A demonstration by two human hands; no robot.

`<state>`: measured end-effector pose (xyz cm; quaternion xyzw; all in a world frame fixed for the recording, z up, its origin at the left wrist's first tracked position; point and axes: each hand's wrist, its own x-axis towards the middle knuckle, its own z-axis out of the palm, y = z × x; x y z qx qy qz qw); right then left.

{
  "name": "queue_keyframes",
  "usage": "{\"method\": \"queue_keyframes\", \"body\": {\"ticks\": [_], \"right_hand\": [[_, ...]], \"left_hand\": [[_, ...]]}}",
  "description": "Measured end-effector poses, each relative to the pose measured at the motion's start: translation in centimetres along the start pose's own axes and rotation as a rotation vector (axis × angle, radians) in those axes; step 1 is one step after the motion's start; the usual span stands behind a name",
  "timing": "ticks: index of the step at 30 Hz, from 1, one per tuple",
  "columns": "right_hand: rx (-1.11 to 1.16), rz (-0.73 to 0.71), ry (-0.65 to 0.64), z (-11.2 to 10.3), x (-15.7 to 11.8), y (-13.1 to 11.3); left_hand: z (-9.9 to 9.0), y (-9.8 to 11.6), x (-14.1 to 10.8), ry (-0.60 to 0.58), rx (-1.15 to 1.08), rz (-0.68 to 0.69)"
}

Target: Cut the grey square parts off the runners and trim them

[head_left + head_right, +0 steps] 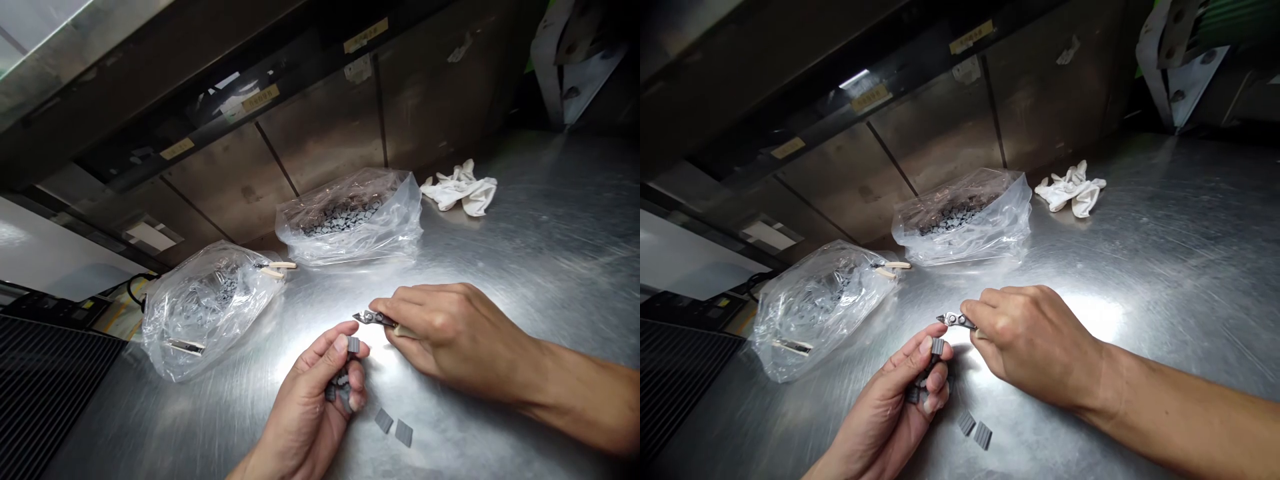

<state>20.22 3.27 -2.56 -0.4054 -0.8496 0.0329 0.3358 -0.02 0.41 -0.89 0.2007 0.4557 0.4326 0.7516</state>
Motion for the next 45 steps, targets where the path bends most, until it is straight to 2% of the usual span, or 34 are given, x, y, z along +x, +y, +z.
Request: {"method": "queue_keyframes", "body": {"ticks": [7,14,17,22,38,45], "right_hand": [[0.085,0.090,-0.018,0.09,0.01,-0.03],[0.144,0.103,-0.062,0.10,0.02,-0.38],[0.138,0.088,-0.087,0.10,0.00,-0.39],[0.087,0.029,-0.053,0.23,-0.02,-0.32],[0.081,0.012,-0.040,0.34,0.07,-0.22],[0.063,-0.090,-0.121,0.44,-0.27,-0.28]], "left_hand": [[0.11,0.43,-0.19,0.030,-0.006,-0.060],[-0.02,0.41,-0.12,0.019,0.013,-0.054],[0.05,0.45,-0.16,0.028,0.005,-0.049],[0.05,0.47,-0.15,0.013,-0.018,-0.031],[0.01,0.56,-0.01,0.015,-0.067,-0.064],[-0.06,0.29,-0.13,0.019,-0.062,-0.064]]}}
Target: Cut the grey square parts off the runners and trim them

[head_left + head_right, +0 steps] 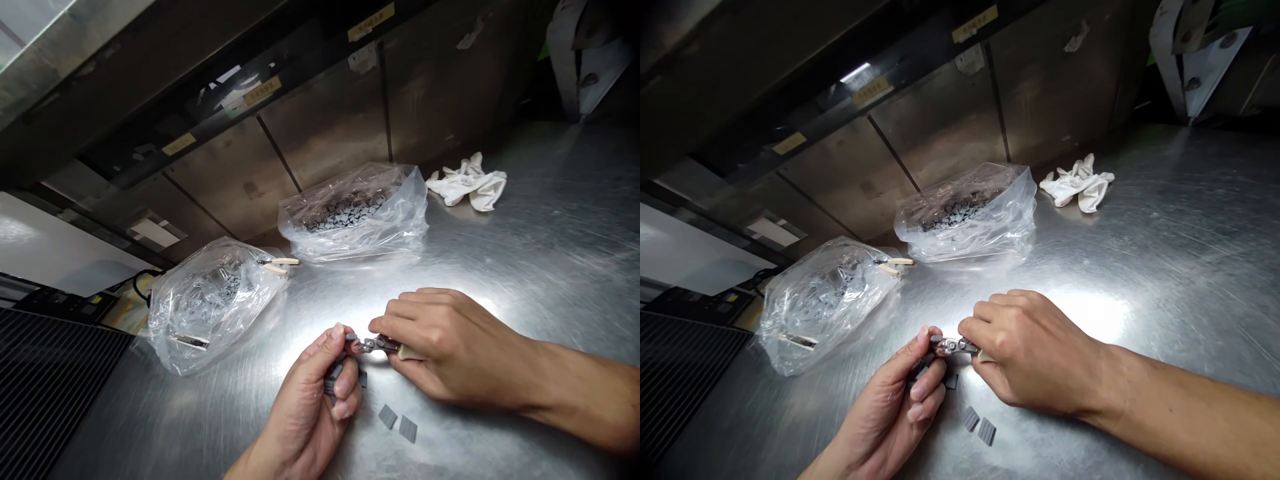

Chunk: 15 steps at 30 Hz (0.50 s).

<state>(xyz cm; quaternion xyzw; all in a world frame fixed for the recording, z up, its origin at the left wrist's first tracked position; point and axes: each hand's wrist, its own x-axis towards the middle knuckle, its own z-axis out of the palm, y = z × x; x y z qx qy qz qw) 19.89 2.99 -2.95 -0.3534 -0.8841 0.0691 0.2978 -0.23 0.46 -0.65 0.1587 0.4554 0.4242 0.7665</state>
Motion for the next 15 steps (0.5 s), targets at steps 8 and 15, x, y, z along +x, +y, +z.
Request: {"method": "queue_keyframes", "body": {"ticks": [8,15], "right_hand": [[-0.057,0.039,-0.010,-0.02,0.12,0.07],[-0.061,0.052,0.008,0.06,0.10,0.09]], "left_hand": [[-0.02,0.07,0.23,-0.014,0.038,0.005],[0.13,-0.01,0.08,-0.048,0.102,0.012]]}}
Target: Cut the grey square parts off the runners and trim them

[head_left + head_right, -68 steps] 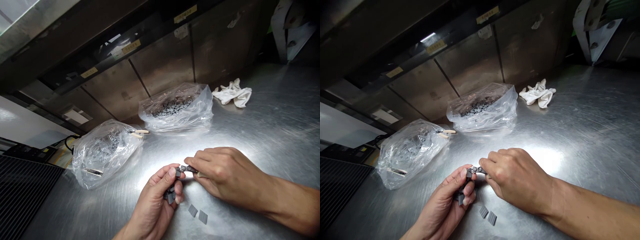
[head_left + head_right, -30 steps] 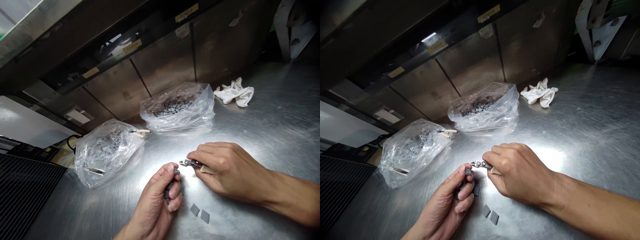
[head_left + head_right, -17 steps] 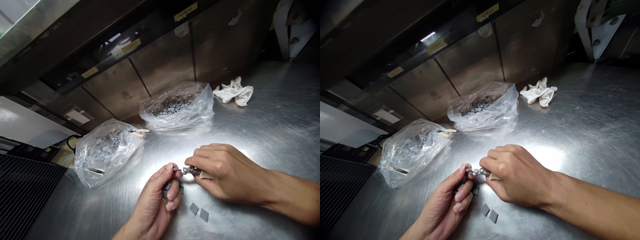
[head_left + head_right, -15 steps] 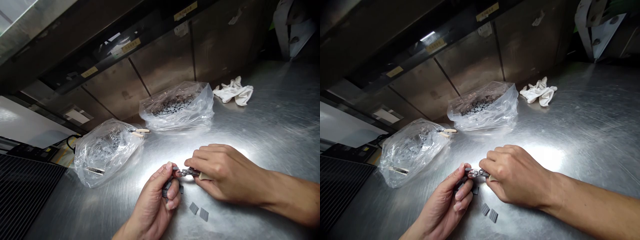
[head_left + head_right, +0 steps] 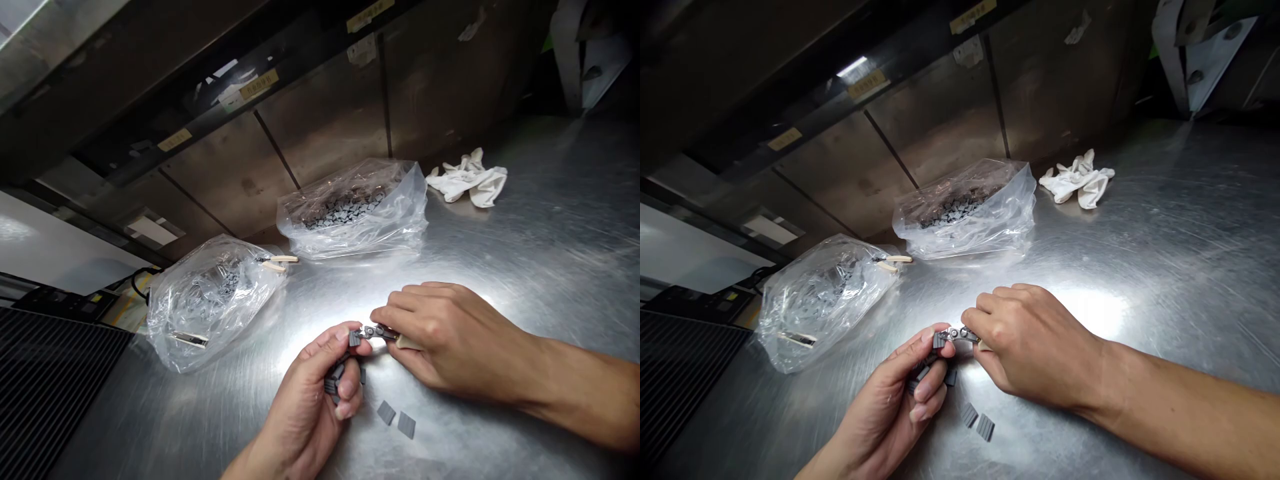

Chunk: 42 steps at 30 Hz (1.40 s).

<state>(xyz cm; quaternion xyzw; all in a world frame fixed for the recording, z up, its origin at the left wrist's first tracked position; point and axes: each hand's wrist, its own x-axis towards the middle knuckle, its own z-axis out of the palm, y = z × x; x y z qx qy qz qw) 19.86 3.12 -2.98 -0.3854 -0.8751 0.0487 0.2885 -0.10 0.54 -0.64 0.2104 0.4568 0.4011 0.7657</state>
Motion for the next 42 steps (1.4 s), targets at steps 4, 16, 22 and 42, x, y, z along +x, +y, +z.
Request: {"method": "queue_keyframes", "body": {"ticks": [4,16,22,42], "right_hand": [[-0.017,-0.004,0.006,0.0,-0.1,0.0],[-0.131,-0.052,0.115,-0.1,-0.1,-0.8],[-0.169,-0.045,0.132,0.1,0.0,-0.9],[-0.232,-0.095,0.160,0.5,-0.3,-0.9]], "left_hand": [[0.1,-0.1,-0.1,-0.003,0.045,0.015],[-0.2,-0.3,0.1,-0.020,-0.001,0.003],[-0.2,-0.3,0.1,-0.032,-0.049,0.013],[-0.3,-0.4,0.2,-0.026,-0.072,0.014]]}}
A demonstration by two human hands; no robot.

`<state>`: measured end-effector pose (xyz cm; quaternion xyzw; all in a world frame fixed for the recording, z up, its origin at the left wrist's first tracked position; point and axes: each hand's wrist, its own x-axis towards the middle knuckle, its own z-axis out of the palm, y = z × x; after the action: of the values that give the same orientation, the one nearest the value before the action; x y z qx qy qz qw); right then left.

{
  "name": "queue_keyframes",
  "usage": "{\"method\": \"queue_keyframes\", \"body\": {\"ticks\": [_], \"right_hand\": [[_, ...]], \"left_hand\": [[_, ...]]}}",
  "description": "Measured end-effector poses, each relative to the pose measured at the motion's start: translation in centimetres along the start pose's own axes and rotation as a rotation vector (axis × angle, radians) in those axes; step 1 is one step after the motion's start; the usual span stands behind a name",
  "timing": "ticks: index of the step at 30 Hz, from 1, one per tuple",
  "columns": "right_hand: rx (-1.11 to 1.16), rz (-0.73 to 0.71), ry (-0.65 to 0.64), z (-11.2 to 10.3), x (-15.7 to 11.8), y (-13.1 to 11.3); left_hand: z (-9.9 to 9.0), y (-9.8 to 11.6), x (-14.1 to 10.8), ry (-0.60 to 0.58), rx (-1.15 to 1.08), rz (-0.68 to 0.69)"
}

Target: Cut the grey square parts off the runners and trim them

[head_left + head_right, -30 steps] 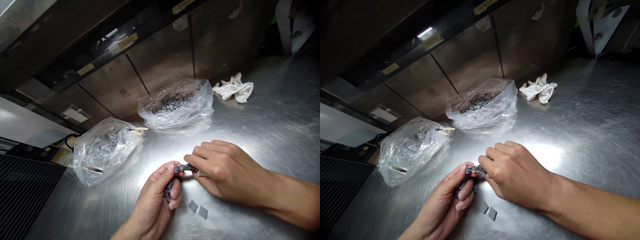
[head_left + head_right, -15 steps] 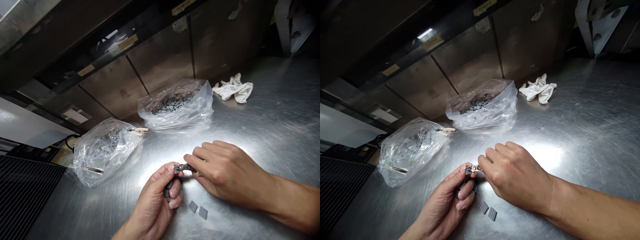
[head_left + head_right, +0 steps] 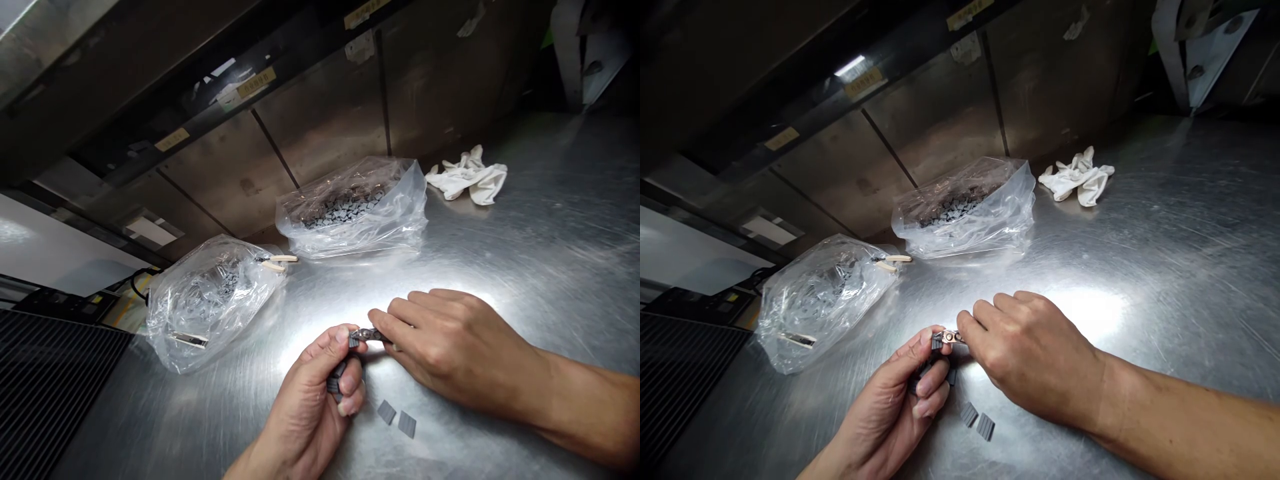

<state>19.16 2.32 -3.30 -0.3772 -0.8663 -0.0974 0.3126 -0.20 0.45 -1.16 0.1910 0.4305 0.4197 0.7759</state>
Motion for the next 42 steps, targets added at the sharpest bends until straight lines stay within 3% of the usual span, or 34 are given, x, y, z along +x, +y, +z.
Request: {"method": "queue_keyframes", "body": {"ticks": [8,22,42], "right_hand": [[0.032,-0.038,0.013,-0.14,-0.14,-0.12],[0.090,0.062,-0.006,0.00,0.07,-0.18],[-0.006,-0.007,-0.026,-0.33,0.24,-0.31]], "left_hand": [[-0.09,-0.16,-0.02,-0.016,-0.005,-0.004],[0.08,-0.08,-0.16,0.008,0.016,0.021],[-0.04,-0.27,0.07,0.029,0.011,0.035]]}}
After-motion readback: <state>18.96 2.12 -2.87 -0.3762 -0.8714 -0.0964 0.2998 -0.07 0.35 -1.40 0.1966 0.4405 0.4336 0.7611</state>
